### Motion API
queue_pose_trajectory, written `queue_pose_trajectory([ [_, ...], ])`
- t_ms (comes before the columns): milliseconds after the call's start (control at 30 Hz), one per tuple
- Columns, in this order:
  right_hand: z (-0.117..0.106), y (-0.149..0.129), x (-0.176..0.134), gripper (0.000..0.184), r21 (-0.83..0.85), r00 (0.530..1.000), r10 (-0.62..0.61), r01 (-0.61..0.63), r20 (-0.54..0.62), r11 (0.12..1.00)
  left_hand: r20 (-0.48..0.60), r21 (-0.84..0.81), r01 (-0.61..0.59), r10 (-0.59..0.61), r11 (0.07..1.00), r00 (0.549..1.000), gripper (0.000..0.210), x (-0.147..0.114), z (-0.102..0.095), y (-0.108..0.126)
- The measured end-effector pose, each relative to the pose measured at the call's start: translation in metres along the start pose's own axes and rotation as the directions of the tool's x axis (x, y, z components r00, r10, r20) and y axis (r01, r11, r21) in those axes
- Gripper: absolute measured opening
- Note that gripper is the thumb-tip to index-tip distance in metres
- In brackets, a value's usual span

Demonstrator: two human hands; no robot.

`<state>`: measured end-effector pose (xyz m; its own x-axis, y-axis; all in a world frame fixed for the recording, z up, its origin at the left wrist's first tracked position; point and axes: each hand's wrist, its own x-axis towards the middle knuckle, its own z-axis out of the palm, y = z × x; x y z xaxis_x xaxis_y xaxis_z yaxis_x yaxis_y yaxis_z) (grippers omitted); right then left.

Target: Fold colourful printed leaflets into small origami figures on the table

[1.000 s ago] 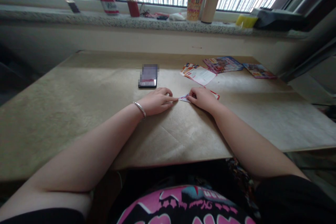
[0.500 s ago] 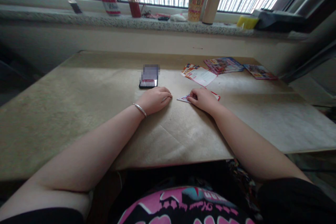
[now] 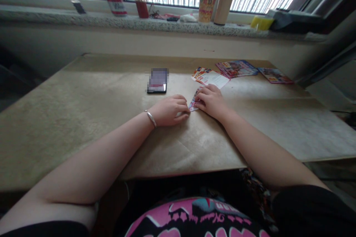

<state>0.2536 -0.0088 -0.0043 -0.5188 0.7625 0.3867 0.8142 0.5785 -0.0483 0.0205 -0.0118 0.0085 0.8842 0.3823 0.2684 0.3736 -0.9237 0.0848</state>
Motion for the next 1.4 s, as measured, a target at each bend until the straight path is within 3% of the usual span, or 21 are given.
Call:
queue_pose_trajectory([
  [100, -0.004, -0.005, -0.004, 0.026, -0.032, 0.998, -0.01, 0.007, -0.068, 0.999, -0.003, -0.015, 0.003, -0.003, 1.0, 1.0, 0.023, 0.001, -0.002, 0.004],
  [333, -0.019, -0.01, -0.016, 0.027, -0.104, 0.999, -0.003, -0.001, -0.044, 0.995, -0.047, -0.123, -0.019, 0.013, 0.992, 0.999, 0.021, 0.0, 0.009, 0.001],
  [533, -0.017, -0.006, -0.012, 0.027, -0.027, 0.989, -0.123, 0.125, 0.077, 0.992, -0.025, -0.113, -0.015, 0.012, 0.994, 1.0, 0.021, -0.001, 0.011, -0.003],
  [733, -0.006, 0.002, -0.003, 0.036, 0.023, 0.986, -0.092, 0.09, 0.141, 0.996, 0.0, -0.066, 0.007, -0.007, 0.998, 1.0, 0.023, 0.0, 0.012, -0.004],
  [967, 0.001, 0.004, -0.006, 0.03, 0.046, 0.998, -0.007, 0.004, 0.07, 0.999, 0.066, -0.066, 0.07, -0.066, 0.995, 0.996, 0.025, -0.001, 0.011, 0.001],
  [1400, 0.0, 0.0, -0.011, 0.028, 0.112, 0.995, 0.069, -0.078, 0.077, 0.991, 0.085, -0.157, 0.07, -0.057, 0.985, 0.995, 0.027, 0.002, 0.012, -0.002],
])
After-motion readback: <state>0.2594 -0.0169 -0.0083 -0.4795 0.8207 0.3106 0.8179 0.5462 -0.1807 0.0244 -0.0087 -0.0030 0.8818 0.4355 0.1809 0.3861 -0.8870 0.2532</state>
